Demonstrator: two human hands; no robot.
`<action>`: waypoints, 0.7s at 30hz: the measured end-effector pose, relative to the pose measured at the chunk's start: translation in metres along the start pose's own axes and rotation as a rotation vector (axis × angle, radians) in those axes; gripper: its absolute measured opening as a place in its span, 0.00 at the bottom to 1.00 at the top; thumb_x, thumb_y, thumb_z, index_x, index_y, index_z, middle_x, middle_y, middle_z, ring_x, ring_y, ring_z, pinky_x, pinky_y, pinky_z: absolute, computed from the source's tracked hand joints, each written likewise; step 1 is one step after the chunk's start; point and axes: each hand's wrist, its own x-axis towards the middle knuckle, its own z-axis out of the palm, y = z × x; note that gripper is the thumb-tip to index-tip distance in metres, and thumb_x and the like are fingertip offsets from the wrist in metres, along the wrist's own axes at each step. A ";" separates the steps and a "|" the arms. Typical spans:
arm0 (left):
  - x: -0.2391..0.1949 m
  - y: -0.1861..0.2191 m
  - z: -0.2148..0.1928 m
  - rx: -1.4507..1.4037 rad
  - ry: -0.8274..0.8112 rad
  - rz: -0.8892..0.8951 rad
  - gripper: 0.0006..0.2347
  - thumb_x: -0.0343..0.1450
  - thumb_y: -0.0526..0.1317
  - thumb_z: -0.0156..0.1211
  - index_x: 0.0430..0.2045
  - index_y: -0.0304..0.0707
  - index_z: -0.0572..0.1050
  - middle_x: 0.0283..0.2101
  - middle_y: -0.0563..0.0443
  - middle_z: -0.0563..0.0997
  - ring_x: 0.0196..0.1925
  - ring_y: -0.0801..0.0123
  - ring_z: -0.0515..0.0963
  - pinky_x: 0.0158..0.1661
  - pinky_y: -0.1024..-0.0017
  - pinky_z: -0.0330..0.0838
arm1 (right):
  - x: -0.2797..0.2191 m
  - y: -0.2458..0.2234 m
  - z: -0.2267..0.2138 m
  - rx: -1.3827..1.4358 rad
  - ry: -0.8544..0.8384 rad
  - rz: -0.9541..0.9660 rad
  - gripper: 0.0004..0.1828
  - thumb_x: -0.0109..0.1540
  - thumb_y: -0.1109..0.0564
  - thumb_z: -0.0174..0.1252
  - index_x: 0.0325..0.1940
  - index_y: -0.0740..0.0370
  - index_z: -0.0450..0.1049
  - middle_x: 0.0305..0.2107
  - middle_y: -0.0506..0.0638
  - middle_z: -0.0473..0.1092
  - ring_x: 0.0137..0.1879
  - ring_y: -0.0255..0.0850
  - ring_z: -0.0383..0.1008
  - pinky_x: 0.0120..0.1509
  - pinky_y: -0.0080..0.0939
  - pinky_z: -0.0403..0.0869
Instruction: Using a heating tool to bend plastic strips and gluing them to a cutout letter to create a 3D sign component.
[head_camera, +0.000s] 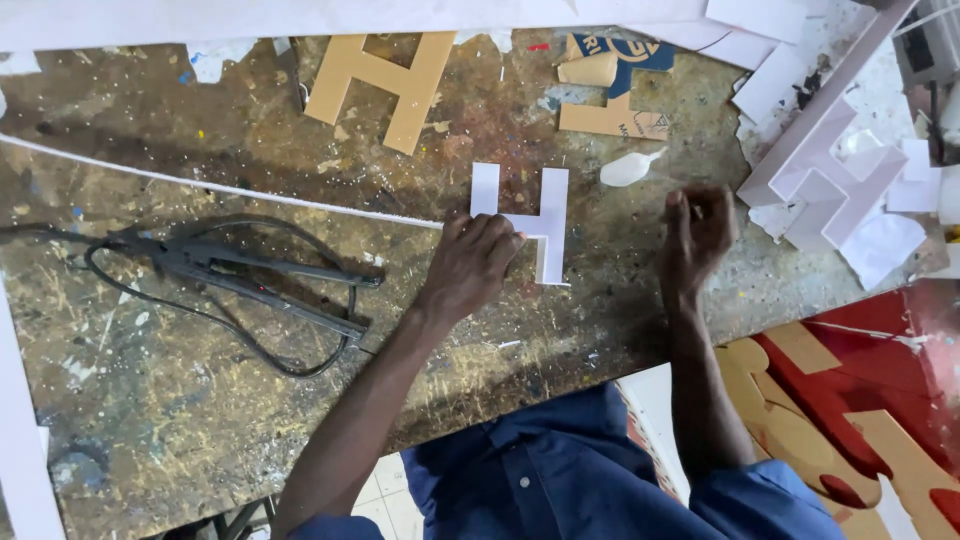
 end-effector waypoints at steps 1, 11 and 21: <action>0.000 -0.001 0.000 0.016 -0.011 0.017 0.05 0.83 0.38 0.57 0.37 0.46 0.73 0.37 0.55 0.73 0.43 0.60 0.82 0.51 0.59 0.68 | -0.011 -0.005 0.007 -0.014 -0.028 0.003 0.11 0.80 0.57 0.66 0.55 0.69 0.76 0.41 0.59 0.73 0.46 0.46 0.78 0.47 0.42 0.76; 0.002 0.000 -0.003 0.053 0.000 0.039 0.02 0.82 0.34 0.55 0.39 0.44 0.74 0.39 0.53 0.74 0.43 0.57 0.81 0.48 0.59 0.67 | 0.019 -0.117 0.071 -0.066 -0.713 0.127 0.04 0.68 0.65 0.68 0.46 0.67 0.86 0.35 0.64 0.81 0.44 0.54 0.84 0.43 0.51 0.82; -0.002 -0.002 0.002 0.024 0.023 0.057 0.03 0.79 0.36 0.60 0.36 0.43 0.73 0.39 0.50 0.73 0.43 0.56 0.79 0.48 0.59 0.65 | 0.037 -0.114 0.071 -0.044 -0.849 0.151 0.05 0.66 0.67 0.69 0.45 0.73 0.85 0.35 0.66 0.81 0.44 0.56 0.86 0.47 0.54 0.84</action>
